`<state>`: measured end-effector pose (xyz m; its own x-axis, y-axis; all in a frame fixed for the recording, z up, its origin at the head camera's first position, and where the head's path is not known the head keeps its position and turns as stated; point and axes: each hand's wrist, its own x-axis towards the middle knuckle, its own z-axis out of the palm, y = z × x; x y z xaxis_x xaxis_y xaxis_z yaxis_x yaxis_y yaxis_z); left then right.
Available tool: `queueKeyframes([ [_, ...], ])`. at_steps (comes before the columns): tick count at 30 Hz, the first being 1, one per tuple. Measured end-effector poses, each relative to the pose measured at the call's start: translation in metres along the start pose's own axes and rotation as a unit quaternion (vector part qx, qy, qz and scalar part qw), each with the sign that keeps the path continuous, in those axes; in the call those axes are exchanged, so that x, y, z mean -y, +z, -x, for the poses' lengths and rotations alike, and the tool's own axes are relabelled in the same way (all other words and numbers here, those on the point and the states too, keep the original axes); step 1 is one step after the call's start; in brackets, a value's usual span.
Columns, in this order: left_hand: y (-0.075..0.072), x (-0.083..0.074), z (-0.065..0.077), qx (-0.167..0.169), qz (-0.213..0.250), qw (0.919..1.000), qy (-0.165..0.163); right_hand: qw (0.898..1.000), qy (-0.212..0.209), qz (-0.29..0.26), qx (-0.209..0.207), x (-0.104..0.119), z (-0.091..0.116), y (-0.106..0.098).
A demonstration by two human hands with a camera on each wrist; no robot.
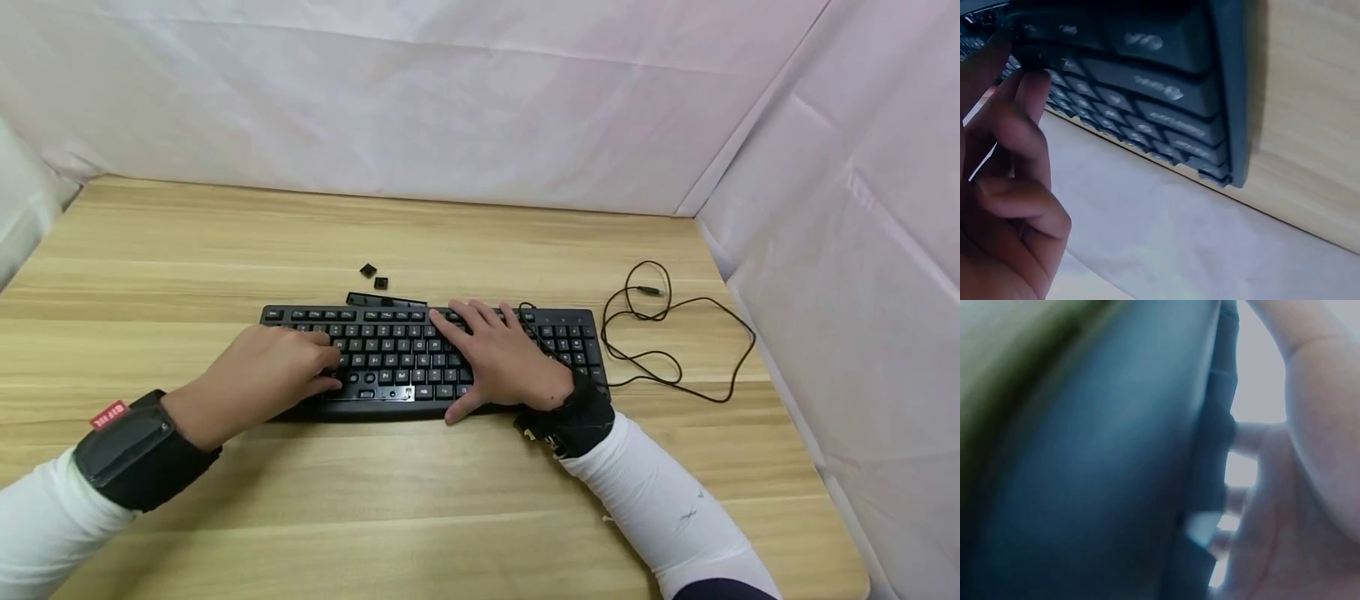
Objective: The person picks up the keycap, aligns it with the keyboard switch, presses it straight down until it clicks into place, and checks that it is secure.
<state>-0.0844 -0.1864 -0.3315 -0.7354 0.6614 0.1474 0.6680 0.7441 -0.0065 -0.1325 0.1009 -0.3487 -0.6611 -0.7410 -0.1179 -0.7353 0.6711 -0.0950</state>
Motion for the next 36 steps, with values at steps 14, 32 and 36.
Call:
queueKeyframes([
  [14, 0.0, -0.03, 0.014, 0.033, -0.077, 0.9962, -0.022, 1.0, -0.001, 0.017, 0.0, 0.002, -0.002, 0.0],
  [32, -0.01, -0.035, 0.006, 0.003, -0.061, 0.9955, -0.072, 1.0, 0.008, -0.001, 0.01, 0.002, 0.001, 0.0],
  [36, -0.017, -0.014, -0.011, -0.03, -0.022, 0.997, -0.068, 1.0, 0.007, -0.003, 0.006, 0.003, 0.001, 0.0],
])
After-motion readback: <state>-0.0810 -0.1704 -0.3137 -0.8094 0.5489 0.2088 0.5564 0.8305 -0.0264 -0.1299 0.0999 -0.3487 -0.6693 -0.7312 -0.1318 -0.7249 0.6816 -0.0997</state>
